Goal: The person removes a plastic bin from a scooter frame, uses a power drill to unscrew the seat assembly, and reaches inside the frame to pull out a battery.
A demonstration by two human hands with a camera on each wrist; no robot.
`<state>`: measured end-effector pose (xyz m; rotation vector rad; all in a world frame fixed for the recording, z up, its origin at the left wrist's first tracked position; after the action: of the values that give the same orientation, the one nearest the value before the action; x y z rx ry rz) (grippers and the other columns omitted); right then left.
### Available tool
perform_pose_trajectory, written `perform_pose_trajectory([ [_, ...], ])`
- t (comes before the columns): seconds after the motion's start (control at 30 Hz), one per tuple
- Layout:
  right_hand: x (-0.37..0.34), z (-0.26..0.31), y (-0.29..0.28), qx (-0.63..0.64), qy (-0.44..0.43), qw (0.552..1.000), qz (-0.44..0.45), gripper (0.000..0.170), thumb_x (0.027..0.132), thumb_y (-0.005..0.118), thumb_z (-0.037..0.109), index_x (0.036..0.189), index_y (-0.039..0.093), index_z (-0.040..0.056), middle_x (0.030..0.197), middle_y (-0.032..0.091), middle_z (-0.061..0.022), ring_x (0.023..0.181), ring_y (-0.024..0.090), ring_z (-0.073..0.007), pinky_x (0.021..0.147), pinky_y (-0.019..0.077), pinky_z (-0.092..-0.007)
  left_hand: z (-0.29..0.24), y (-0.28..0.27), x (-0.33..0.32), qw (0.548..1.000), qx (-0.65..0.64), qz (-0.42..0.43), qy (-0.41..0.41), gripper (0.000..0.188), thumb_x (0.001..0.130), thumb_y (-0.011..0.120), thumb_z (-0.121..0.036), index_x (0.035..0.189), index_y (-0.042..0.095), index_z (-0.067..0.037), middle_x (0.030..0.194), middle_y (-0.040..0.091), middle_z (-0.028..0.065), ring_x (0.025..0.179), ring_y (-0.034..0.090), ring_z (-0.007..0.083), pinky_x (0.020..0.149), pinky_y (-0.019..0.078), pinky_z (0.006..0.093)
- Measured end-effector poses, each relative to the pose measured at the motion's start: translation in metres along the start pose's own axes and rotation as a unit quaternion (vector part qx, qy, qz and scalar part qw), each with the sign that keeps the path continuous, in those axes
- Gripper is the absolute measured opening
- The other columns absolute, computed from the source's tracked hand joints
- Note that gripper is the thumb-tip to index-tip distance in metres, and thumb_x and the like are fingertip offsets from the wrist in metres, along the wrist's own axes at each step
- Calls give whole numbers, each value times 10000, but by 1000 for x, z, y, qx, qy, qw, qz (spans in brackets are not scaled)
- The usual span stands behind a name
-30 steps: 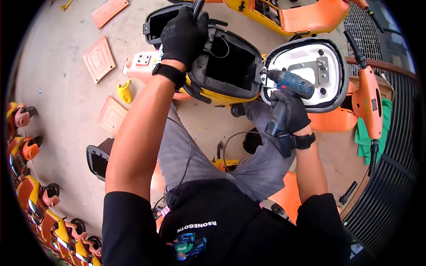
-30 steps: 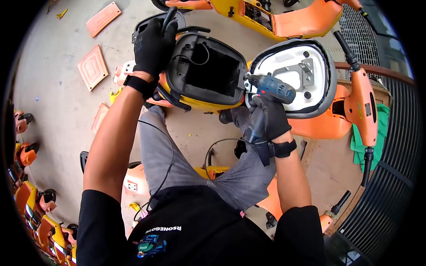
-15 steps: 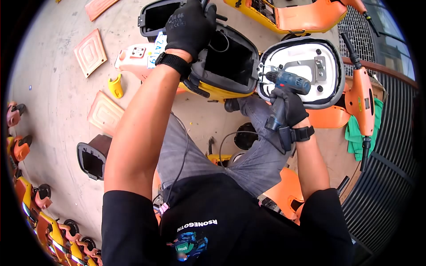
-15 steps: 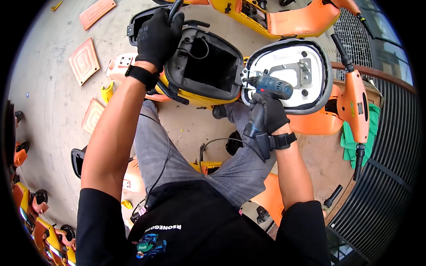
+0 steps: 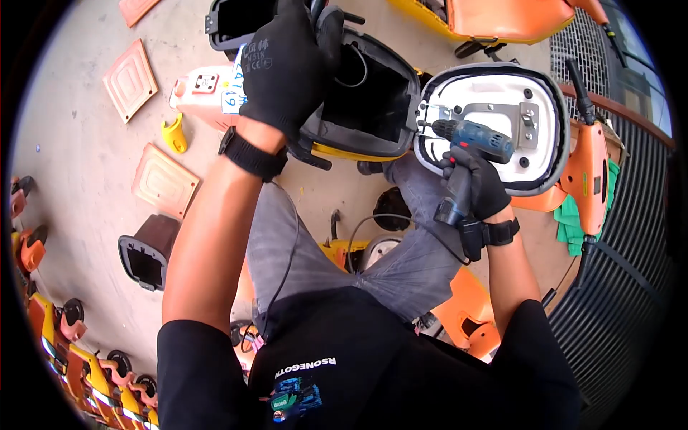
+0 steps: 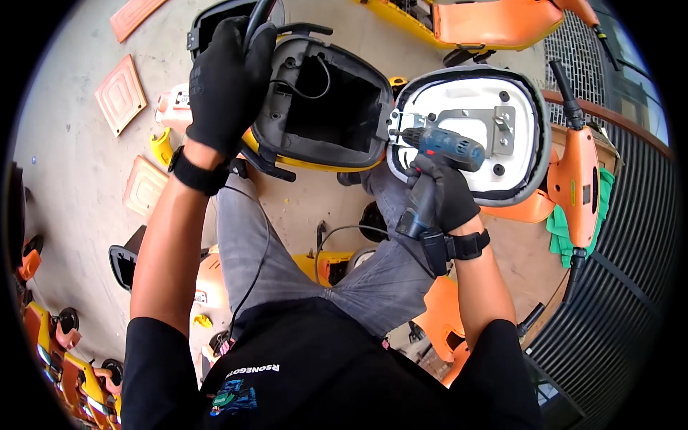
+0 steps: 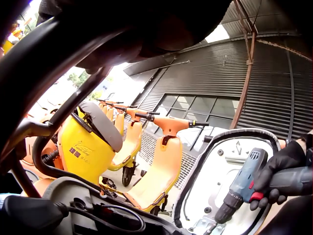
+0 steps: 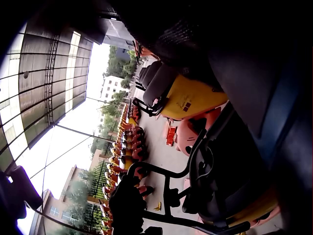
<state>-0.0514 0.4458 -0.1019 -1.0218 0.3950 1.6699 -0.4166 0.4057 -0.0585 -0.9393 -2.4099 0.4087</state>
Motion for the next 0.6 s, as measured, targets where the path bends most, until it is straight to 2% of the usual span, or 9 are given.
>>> perform_pose_trajectory([
  [0.13,11,5,-7,-105,-63,992,20,199,889,564,202,955,546,15,811,562,-52,673,564,-117,627,515,-279,7,6,-4,998,-35,38,-20,247,868,607,-213,990,557,-5,722,611,151,651,617,293,578,464,328],
  [0.17,6,-3,-7,33,26,999,16,177,896,560,180,964,555,16,837,572,-64,706,571,-125,653,516,-289,5,6,-4,999,-40,30,6,234,877,595,-187,1014,544,-4,729,606,145,633,611,273,566,456,318],
  [0.27,3,15,1,-170,-102,978,69,192,915,530,156,1021,566,0,876,583,-83,758,582,-140,675,516,-293,7,9,-4,994,-33,92,-54,227,884,580,-167,1031,535,0,749,610,152,625,605,268,562,455,320],
  [0.33,11,6,-11,-119,-27,989,78,224,933,493,138,1059,574,-27,934,589,-101,804,587,-148,697,514,-284,9,11,-2,994,-43,85,-49,297,865,589,-202,1073,497,-11,708,601,185,611,600,358,523,460,392],
  [0.4,-4,29,8,-463,-264,836,128,239,936,482,150,1078,593,-7,958,597,-100,826,592,-149,734,506,-268,6,10,0,994,-54,84,-53,294,869,581,-200,1076,496,-9,703,597,190,607,594,357,524,454,398],
  [0.43,-7,31,11,-494,-300,808,116,224,928,484,146,1075,610,33,946,614,-80,829,601,-156,747,491,-257,6,11,0,993,-54,85,-62,278,878,568,-207,1063,498,-11,701,592,189,591,584,357,520,446,403],
  [0.47,-3,33,14,-489,-299,811,119,224,928,484,146,1075,610,33,946,614,-80,829,601,-156,747,491,-257,5,11,2,993,-50,89,-62,278,878,568,-207,1063,498,-11,701,592,189,591,584,357,520,446,403],
  [0.53,18,9,-7,-238,-54,968,64,229,913,494,153,1083,616,61,889,627,-65,810,610,-162,747,482,-263,7,12,1,989,-61,108,-78,259,887,557,-213,1041,502,-12,692,585,186,588,576,362,514,438,409],
  [0.6,8,36,9,-409,-150,898,64,219,864,507,130,1026,630,47,840,627,-93,764,614,-189,714,480,-284,10,15,0,986,-61,127,-90,240,912,521,-233,1024,506,-22,724,582,176,654,581,356,577,445,415],
])
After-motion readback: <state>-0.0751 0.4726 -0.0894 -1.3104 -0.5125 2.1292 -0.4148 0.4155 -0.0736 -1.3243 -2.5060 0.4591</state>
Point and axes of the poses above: each hand's wrist, its own x-axis towards the middle knuckle, its own y-axis out of the palm, z = x × y, the point moved 9 cm from there along x, towards the middle knuckle
